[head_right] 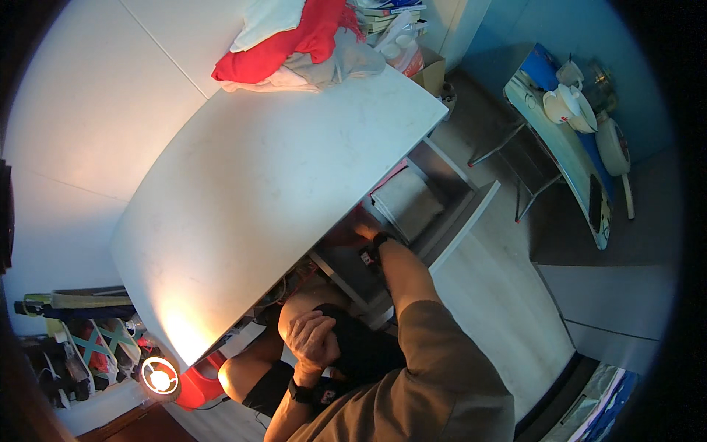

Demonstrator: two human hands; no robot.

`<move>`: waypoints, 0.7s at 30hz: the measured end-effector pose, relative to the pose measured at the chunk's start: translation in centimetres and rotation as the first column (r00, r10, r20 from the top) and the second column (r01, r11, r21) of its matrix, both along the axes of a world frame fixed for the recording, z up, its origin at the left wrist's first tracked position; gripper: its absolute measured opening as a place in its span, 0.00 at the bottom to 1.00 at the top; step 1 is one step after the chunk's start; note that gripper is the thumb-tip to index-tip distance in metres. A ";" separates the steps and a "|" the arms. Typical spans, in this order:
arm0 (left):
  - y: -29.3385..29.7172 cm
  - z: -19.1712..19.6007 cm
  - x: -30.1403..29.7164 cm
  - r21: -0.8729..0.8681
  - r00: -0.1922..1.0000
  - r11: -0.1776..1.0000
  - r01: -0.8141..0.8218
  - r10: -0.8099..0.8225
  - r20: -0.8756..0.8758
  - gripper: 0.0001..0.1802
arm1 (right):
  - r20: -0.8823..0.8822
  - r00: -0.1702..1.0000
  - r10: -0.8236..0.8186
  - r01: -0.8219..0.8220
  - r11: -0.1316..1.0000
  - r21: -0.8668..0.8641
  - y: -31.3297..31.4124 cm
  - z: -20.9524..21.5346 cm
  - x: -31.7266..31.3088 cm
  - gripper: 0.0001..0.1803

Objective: Folding red and white towels on a desk and placing them into a drawer.

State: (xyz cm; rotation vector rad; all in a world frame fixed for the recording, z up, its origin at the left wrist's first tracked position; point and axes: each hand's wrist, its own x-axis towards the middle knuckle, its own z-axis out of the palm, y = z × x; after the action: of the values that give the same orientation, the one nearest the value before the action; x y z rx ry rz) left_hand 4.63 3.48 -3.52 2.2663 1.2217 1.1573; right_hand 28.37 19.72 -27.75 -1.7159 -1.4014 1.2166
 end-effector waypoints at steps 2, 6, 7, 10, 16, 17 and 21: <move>0.0 0.0 0.1 0.004 1.000 1.000 -0.007 0.007 -0.001 0.19 | 0.073 0.994 0.080 -0.081 0.996 0.021 2.2 1.4 1.0 0.15; 0.1 0.0 0.1 -0.011 1.000 1.000 -0.009 0.009 0.008 0.17 | 0.191 0.951 0.244 -0.247 0.969 -0.005 6.1 3.9 3.2 0.15; 0.1 0.0 0.2 -0.014 1.000 1.000 0.014 -0.014 -0.011 0.19 | 0.227 0.933 0.278 -0.281 0.960 -0.019 6.9 4.2 3.7 0.15; 0.2 -0.1 0.3 -0.008 0.999 0.999 0.035 -0.035 -0.035 0.19 | 0.379 0.885 0.269 -0.284 0.959 -0.018 8.4 3.9 3.6 0.16; 0.1 -0.1 0.2 -0.017 0.999 1.000 0.019 -0.020 -0.039 0.18 | 0.596 0.783 0.179 -0.244 0.969 0.029 8.5 1.0 1.0 0.17; 0.1 -0.1 0.1 -0.006 1.000 1.000 -0.001 0.001 -0.020 0.18 | 0.611 0.774 0.166 -0.239 0.970 0.038 8.1 0.5 0.7 0.17; 0.0 -0.1 0.0 -0.023 1.000 1.000 0.007 -0.007 -0.004 0.18 | 0.678 0.726 0.114 -0.230 0.970 0.083 7.4 -1.0 -0.1 0.18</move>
State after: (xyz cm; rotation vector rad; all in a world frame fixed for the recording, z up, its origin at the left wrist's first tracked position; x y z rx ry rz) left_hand 4.64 3.51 -3.57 2.2557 1.2209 1.1311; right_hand 28.27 27.15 -28.77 -2.0383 -2.0532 0.5275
